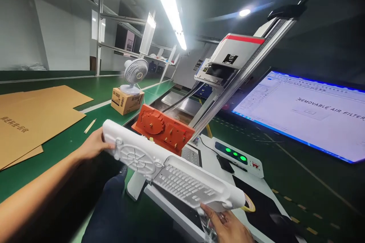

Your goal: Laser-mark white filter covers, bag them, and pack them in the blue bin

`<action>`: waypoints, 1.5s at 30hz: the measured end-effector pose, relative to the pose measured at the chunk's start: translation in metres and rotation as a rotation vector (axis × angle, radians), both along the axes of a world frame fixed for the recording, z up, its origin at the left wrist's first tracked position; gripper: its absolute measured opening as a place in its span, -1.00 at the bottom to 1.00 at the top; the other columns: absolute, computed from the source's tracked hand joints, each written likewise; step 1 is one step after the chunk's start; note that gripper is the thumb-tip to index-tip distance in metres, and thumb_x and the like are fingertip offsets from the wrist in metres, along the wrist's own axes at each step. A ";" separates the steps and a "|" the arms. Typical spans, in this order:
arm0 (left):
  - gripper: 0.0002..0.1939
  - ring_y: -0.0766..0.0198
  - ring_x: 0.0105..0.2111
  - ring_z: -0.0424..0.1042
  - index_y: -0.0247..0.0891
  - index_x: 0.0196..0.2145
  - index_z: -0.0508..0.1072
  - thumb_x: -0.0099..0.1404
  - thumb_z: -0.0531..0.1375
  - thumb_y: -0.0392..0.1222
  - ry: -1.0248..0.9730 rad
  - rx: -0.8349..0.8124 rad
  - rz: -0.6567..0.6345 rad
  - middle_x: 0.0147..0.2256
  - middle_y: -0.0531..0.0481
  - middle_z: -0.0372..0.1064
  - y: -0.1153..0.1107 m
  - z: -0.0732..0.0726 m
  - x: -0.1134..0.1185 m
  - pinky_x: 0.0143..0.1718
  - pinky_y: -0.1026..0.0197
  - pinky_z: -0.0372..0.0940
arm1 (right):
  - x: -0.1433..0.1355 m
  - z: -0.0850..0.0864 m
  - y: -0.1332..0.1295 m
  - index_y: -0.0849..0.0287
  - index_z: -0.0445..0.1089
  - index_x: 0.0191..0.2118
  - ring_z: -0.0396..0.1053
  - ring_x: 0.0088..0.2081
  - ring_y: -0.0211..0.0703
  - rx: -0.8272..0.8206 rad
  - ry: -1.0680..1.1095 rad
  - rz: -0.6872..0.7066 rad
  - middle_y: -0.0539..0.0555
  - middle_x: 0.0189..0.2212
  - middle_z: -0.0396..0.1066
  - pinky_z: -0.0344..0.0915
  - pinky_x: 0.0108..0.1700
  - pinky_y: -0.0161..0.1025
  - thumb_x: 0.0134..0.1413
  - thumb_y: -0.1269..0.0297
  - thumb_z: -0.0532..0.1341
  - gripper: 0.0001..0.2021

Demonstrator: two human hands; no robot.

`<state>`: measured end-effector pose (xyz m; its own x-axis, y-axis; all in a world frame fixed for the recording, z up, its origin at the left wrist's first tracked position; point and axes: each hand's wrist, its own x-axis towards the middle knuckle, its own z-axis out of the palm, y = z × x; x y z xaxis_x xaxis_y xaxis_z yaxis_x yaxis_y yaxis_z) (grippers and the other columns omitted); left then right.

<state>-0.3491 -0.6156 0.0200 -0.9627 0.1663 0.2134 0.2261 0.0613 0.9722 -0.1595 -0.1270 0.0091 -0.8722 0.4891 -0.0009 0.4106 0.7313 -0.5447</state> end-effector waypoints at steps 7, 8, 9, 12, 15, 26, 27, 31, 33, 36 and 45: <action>-0.24 -0.12 -0.03 0.54 -0.25 0.02 0.47 -0.10 0.58 0.05 0.185 -0.173 0.093 -0.05 -0.13 0.58 0.057 0.002 -0.161 0.01 -0.06 0.44 | -0.082 0.014 0.000 0.03 0.53 -0.09 0.55 -0.07 0.35 0.209 -0.212 -0.004 0.25 -0.23 0.65 0.35 -0.07 0.00 0.24 -0.31 -0.11 -0.36; -0.25 -0.11 -0.04 0.53 -0.24 0.01 0.46 -0.09 0.57 0.03 0.195 -0.196 0.102 -0.06 -0.12 0.57 0.064 0.001 -0.178 -0.01 -0.04 0.43 | -0.096 0.017 0.001 0.05 0.53 -0.04 0.54 -0.01 0.38 0.251 -0.241 -0.012 0.29 -0.15 0.65 0.34 -0.05 0.01 0.29 -0.29 -0.13 -0.35; -0.27 -0.10 -0.05 0.52 -0.23 0.00 0.46 -0.09 0.56 0.03 0.199 -0.213 0.111 -0.07 -0.11 0.57 0.070 -0.001 -0.193 -0.03 -0.02 0.42 | -0.110 0.019 0.003 0.07 0.52 -0.01 0.53 0.03 0.40 0.286 -0.272 -0.019 0.32 -0.09 0.64 0.33 -0.03 0.02 0.33 -0.27 -0.15 -0.34; -0.33 -0.08 -0.09 0.49 -0.21 -0.05 0.45 -0.09 0.55 0.02 0.191 -0.254 0.138 -0.13 -0.07 0.54 0.081 -0.009 -0.224 -0.10 0.02 0.36 | -0.147 0.022 0.008 0.11 0.51 0.06 0.52 0.09 0.40 0.325 -0.353 -0.041 0.35 0.02 0.62 0.33 0.00 0.00 0.44 -0.22 -0.16 -0.36; -0.37 -0.07 -0.12 0.47 -0.19 -0.11 0.44 -0.09 0.55 -0.01 0.178 -0.295 0.174 -0.17 -0.03 0.51 0.085 -0.019 -0.241 -0.14 0.04 0.31 | -0.174 0.018 0.013 0.13 0.50 0.12 0.52 0.11 0.38 0.320 -0.392 -0.042 0.35 0.06 0.60 0.33 0.00 -0.03 0.49 -0.19 -0.15 -0.37; -0.33 -0.03 -0.10 0.48 -0.16 -0.03 0.38 -0.04 0.55 -0.03 0.144 -0.332 0.199 -0.12 -0.02 0.52 0.109 -0.034 -0.269 -0.16 0.08 0.29 | -0.212 0.004 0.036 0.16 0.53 0.11 0.52 0.13 0.36 0.326 -0.375 -0.068 0.35 0.09 0.59 0.35 0.02 -0.02 0.51 -0.18 -0.11 -0.37; -0.34 -0.03 -0.11 0.48 -0.16 -0.04 0.38 -0.04 0.54 -0.02 0.145 -0.332 0.203 -0.13 -0.02 0.51 0.111 -0.035 -0.271 -0.17 0.08 0.29 | -0.213 0.003 0.039 0.17 0.53 0.11 0.52 0.13 0.37 0.330 -0.362 -0.069 0.35 0.08 0.60 0.35 0.02 -0.01 0.51 -0.19 -0.11 -0.37; -0.36 -0.03 -0.14 0.48 -0.17 -0.06 0.39 -0.04 0.54 -0.03 0.139 -0.329 0.216 -0.15 -0.03 0.52 0.118 -0.038 -0.274 -0.18 0.08 0.30 | -0.216 -0.001 0.048 0.14 0.52 0.15 0.55 0.09 0.33 0.309 -0.299 -0.044 0.29 0.02 0.64 0.36 0.00 -0.02 0.51 -0.16 -0.10 -0.39; -0.36 -0.03 -0.12 0.49 -0.17 -0.06 0.40 -0.04 0.55 -0.04 0.139 -0.326 0.225 -0.13 -0.04 0.54 0.119 -0.037 -0.274 -0.16 0.07 0.31 | -0.219 -0.005 0.053 0.12 0.53 0.15 0.58 0.05 0.30 0.285 -0.274 -0.032 0.25 -0.04 0.66 0.37 -0.03 -0.01 0.50 -0.16 -0.08 -0.41; -0.32 -0.07 -0.07 0.51 -0.18 0.00 0.41 -0.04 0.56 -0.07 0.139 -0.333 0.258 -0.08 -0.09 0.56 0.122 -0.034 -0.272 -0.12 0.06 0.33 | -0.225 -0.008 0.060 0.10 0.56 0.11 0.59 0.03 0.32 0.270 -0.250 -0.014 0.24 -0.08 0.68 0.39 -0.03 0.01 0.48 -0.16 -0.09 -0.40; -0.34 -0.10 -0.02 0.53 -0.19 0.08 0.41 0.06 0.53 -0.11 0.138 -0.370 0.244 -0.03 -0.13 0.58 0.126 -0.030 -0.275 -0.07 0.03 0.37 | -0.239 -0.011 0.073 0.11 0.61 0.08 0.62 -0.08 0.33 0.288 -0.162 -0.036 0.31 -0.14 0.68 0.44 -0.11 0.03 0.41 -0.20 0.01 -0.41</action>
<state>-0.6244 -0.4894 -0.0102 -0.9498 0.0274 0.3117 0.2879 0.4662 0.8365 -0.3982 -0.0543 -0.0024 -0.8540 0.5202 0.0052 0.5036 0.8291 -0.2430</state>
